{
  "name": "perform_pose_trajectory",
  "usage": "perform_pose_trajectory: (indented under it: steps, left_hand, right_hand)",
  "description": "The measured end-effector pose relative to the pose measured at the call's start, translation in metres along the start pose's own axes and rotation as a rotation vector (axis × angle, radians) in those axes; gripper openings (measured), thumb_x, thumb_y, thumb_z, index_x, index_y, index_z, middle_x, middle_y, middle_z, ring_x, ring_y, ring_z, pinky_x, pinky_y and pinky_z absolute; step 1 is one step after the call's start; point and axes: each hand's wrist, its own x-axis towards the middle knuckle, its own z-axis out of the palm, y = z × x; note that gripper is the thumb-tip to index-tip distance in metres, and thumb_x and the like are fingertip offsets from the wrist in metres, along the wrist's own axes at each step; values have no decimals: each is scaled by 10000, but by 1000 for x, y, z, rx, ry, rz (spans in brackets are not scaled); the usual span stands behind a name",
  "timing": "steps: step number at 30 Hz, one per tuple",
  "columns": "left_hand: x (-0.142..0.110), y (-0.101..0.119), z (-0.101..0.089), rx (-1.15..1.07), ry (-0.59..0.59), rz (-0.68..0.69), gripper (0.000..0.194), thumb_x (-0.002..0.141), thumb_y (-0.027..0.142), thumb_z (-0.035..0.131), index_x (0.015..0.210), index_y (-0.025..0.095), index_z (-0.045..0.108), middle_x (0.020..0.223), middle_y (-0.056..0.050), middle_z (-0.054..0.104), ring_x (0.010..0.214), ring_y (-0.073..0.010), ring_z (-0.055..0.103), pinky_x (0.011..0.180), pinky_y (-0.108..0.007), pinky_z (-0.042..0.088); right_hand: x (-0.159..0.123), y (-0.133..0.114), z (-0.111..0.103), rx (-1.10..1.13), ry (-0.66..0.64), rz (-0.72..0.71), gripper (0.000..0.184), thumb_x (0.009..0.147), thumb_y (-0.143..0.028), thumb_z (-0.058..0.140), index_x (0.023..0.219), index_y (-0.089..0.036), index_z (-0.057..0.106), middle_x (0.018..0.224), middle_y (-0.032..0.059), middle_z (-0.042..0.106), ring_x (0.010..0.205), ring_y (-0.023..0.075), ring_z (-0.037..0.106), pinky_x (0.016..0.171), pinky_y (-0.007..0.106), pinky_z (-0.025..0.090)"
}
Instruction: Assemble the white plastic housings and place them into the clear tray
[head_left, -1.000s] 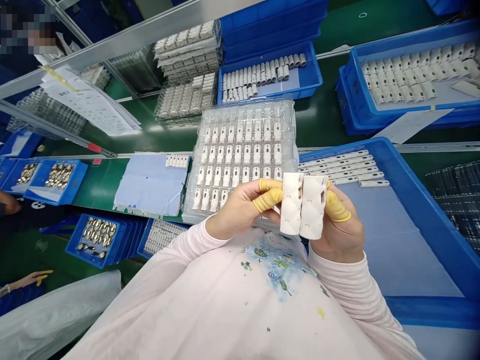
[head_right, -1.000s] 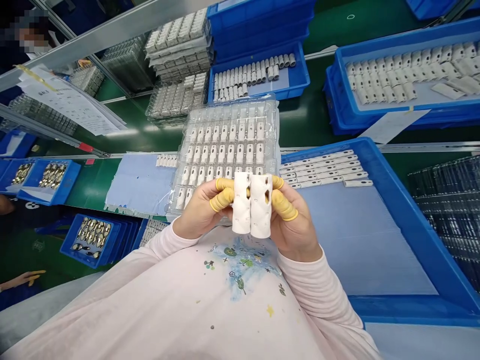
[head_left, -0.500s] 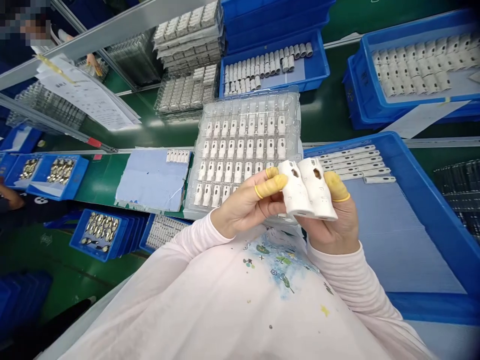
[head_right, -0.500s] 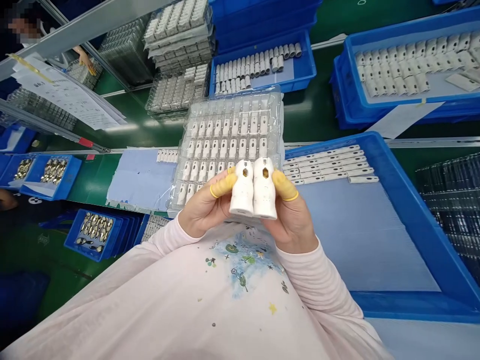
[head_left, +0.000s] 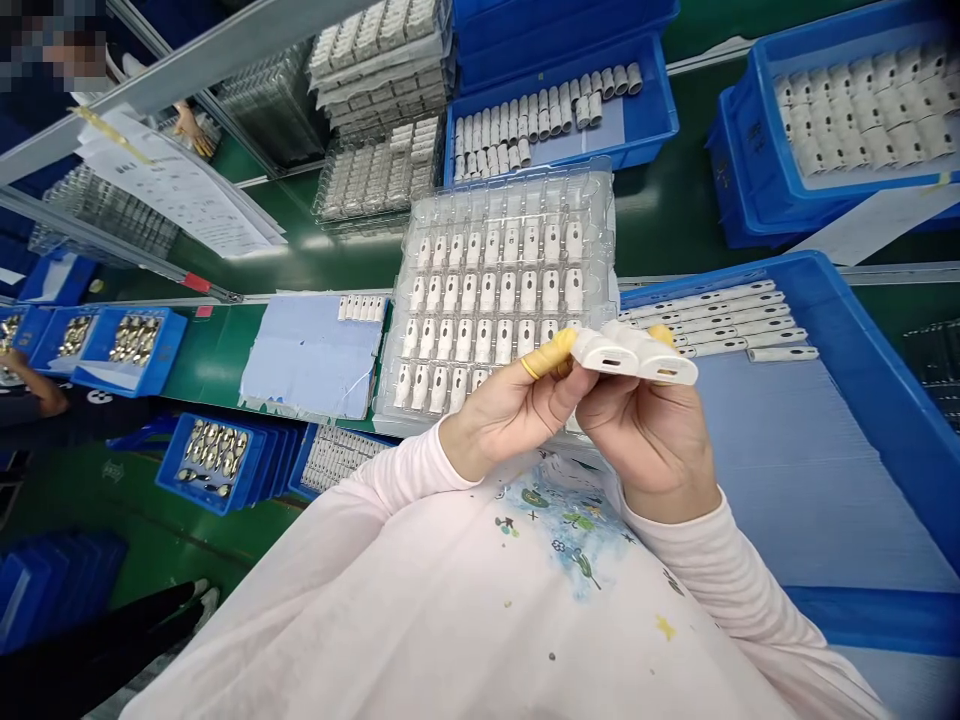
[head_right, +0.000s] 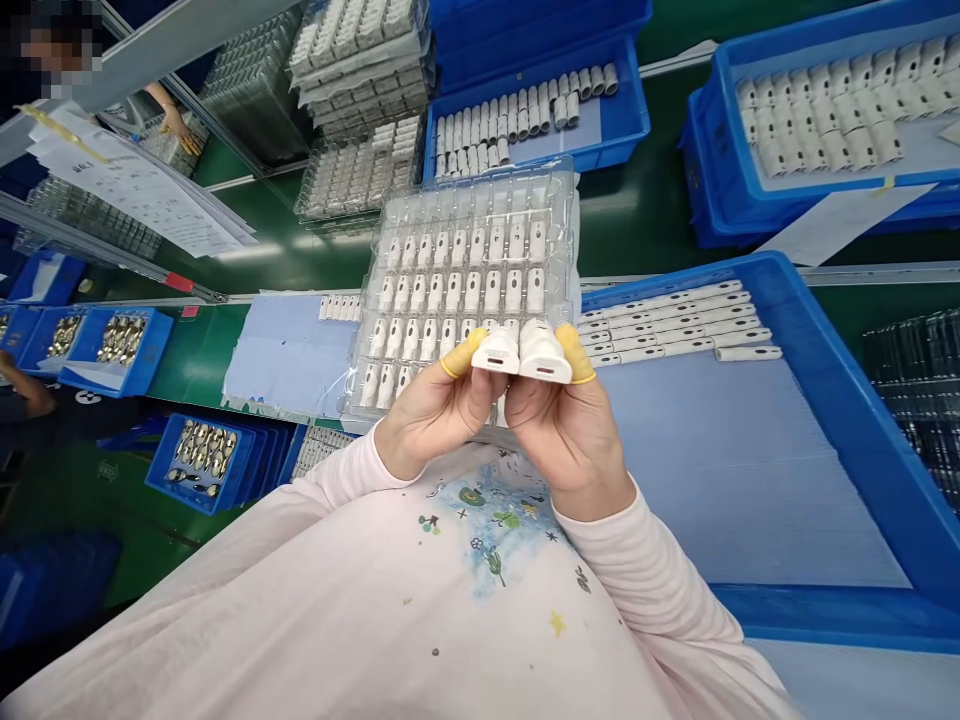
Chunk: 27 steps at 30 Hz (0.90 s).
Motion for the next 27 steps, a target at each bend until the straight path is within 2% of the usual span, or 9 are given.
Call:
perform_pose_trajectory:
  steps: [2, 4, 9, 12, 17, 20, 24, 27]
  left_hand:
    - [1, 0, -1, -6, 16, 10, 416, 1133, 188, 426, 1517, 174, 586, 1158, -69, 785, 938, -88, 786, 728, -100, 610]
    - [2, 0, 0, -22, 21, 11, 413, 1136, 191, 417, 1507, 163, 597, 1136, -68, 786, 928, -81, 784, 728, -88, 602]
    - [2, 0, 4, -78, 4, -1, 398, 1144, 185, 396, 1466, 107, 617, 864, -18, 746, 658, -35, 701, 649, -56, 557]
    - [3, 1, 4, -105, -24, -4, 398, 1147, 174, 381, 1460, 82, 610, 765, 2, 717, 610, -39, 696, 602, -49, 540]
    - [9, 2, 1, -118, -65, -3, 424, 1152, 189, 376, 1499, 41, 570, 763, -12, 737, 612, -43, 714, 604, -39, 540]
    - [12, 2, 1, -115, -57, 18, 421, 1152, 193, 373, 1497, 58, 574, 775, -8, 736, 621, -40, 712, 613, -39, 546]
    - [16, 4, 0, -72, -48, 29, 396, 1151, 191, 356, 1432, 101, 620, 821, -14, 742, 648, -38, 709, 622, -53, 559]
    - [19, 4, -1, -21, -61, 62, 377, 1142, 167, 349, 1352, 122, 660, 847, -14, 737, 669, -35, 698, 648, -68, 566]
  right_hand:
    - [1, 0, 0, -18, 2, -14, 156, 885, -186, 860, 927, -228, 717, 878, -113, 830, 804, 20, 798, 728, 29, 625]
    - [1, 1, -1, -35, 1, -22, 128, 904, -198, 842, 926, -234, 722, 872, -125, 827, 805, 8, 793, 740, 21, 618]
    - [4, 5, -4, -42, -23, -59, 171, 874, -218, 879, 931, -236, 719, 877, -128, 825, 777, -6, 776, 733, 4, 606]
    - [7, 8, -5, -44, -27, -106, 176, 892, -226, 866, 905, -250, 692, 834, -145, 806, 742, -15, 757, 743, 8, 612]
    - [10, 9, -7, -13, 23, -112, 139, 973, -201, 770, 898, -259, 668, 834, -118, 808, 765, 23, 783, 729, 53, 646]
    - [14, 9, -10, 45, 4, -88, 121, 1001, -192, 727, 922, -265, 672, 853, -106, 811, 768, 38, 788, 721, 88, 667]
    - [20, 10, -14, 48, 15, -110, 154, 913, -211, 833, 955, -244, 689, 872, -89, 817, 756, 37, 780, 714, 71, 656]
    - [22, 10, -13, 37, 57, -111, 158, 903, -221, 833, 952, -244, 685, 863, -90, 812, 765, 40, 787, 705, 70, 654]
